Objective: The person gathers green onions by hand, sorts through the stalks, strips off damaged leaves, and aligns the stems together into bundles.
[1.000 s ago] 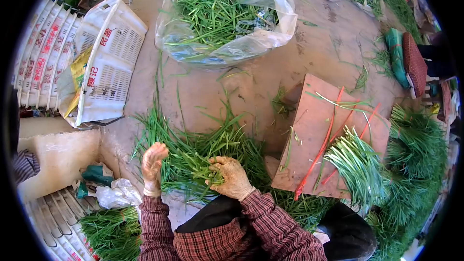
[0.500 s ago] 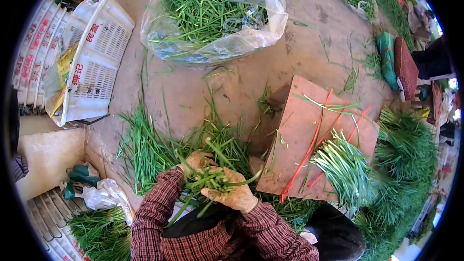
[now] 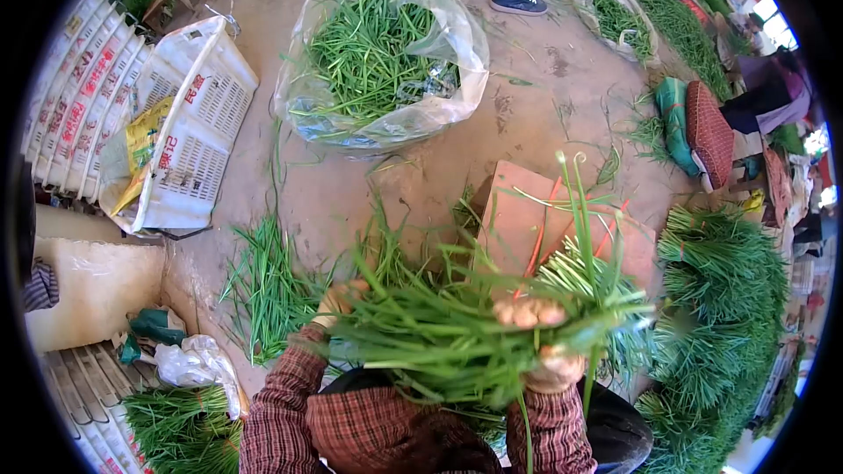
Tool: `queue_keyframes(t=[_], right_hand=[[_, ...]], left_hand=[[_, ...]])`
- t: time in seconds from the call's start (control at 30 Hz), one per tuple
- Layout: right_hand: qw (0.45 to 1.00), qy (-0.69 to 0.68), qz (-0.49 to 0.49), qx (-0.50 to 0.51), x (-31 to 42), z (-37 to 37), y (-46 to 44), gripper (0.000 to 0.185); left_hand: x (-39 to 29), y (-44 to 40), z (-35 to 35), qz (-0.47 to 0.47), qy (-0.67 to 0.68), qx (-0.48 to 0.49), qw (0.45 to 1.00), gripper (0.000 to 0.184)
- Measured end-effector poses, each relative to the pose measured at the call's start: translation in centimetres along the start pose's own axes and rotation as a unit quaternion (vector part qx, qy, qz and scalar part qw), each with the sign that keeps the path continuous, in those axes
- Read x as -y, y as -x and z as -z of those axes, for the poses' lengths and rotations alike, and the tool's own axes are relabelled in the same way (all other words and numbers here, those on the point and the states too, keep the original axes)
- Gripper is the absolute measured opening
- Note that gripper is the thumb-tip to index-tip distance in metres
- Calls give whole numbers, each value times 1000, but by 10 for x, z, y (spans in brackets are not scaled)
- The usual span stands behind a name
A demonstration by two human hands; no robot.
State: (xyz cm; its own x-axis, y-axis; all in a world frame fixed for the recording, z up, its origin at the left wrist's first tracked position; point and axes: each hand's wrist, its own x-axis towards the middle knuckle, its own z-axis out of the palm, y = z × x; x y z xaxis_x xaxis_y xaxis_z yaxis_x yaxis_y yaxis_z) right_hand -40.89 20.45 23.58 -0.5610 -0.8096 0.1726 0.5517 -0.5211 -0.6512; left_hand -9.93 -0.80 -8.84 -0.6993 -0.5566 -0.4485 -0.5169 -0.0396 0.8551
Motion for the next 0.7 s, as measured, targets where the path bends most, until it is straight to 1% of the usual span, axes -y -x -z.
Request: queue_keyframes(t=[0.03,0.07,0.1,0.13,0.17,0.2,0.27,0.3,0.33,0.4,0.43,0.47,0.5,0.53,0.57,0.6,0.63,0.67,0.7], right_hand=[[1000,-3,-2,-11,-2,-2,-2,40],[1000,-10,-6,-22,-8,-2,-7,39],[999,-28,-10,-36,-15,2,-9,41],[998,-44,-16,-48,-22,7,-13,43],[996,-73,-19,-47,-29,9,-18,45],[992,-98,-38,-76,-34,5,-22,45],[983,-85,-45,-154,-40,-11,-31,45],[981,-85,-75,-156,-42,-11,-34,45],[985,-7,-61,-164,-45,-23,-44,43],[981,50,-71,-173,-51,-51,-51,42],[980,102,-86,-147,-55,-63,-56,40],[979,146,-90,-109,-62,-71,-61,37],[977,164,-105,-86,-71,-86,-64,35],[970,177,-137,-91,-71,-110,-65,39],[978,143,-145,-51,-80,-126,-67,40],[965,180,-191,-19,-90,-129,-65,44],[952,242,-185,19,-93,-138,-66,49],[925,344,-129,99,-103,-145,-66,59],[880,456,-73,107,-96,-160,-57,69]], left_hand=[[-19,4,13,4,85,-54,995,36],[-45,12,29,0,224,-92,970,39],[-72,21,44,-14,357,-128,925,42],[-81,23,59,-17,358,-139,923,42],[-85,31,75,-67,307,-139,939,44],[-91,41,88,-114,253,-136,951,46],[-179,78,102,-172,310,-263,897,54],[-202,88,111,-211,310,-295,879,66],[-243,103,112,-285,219,-307,881,86],[-303,120,107,-320,91,-211,919,109],[-326,123,95,-337,-15,-162,927,116],[-343,120,81,-353,-123,-114,920,124],[-351,114,66,-348,-119,-103,924,126],[-353,106,51,-343,-117,-88,928,128],[-336,96,35,-364,-139,-118,913,122],[-304,92,26,-368,-190,-146,898,116],[-281,86,22,-356,-206,-160,897,113],[-273,84,23,-345,-184,-170,905,109],[-270,83,27,-331,-158,-182,912,106]])
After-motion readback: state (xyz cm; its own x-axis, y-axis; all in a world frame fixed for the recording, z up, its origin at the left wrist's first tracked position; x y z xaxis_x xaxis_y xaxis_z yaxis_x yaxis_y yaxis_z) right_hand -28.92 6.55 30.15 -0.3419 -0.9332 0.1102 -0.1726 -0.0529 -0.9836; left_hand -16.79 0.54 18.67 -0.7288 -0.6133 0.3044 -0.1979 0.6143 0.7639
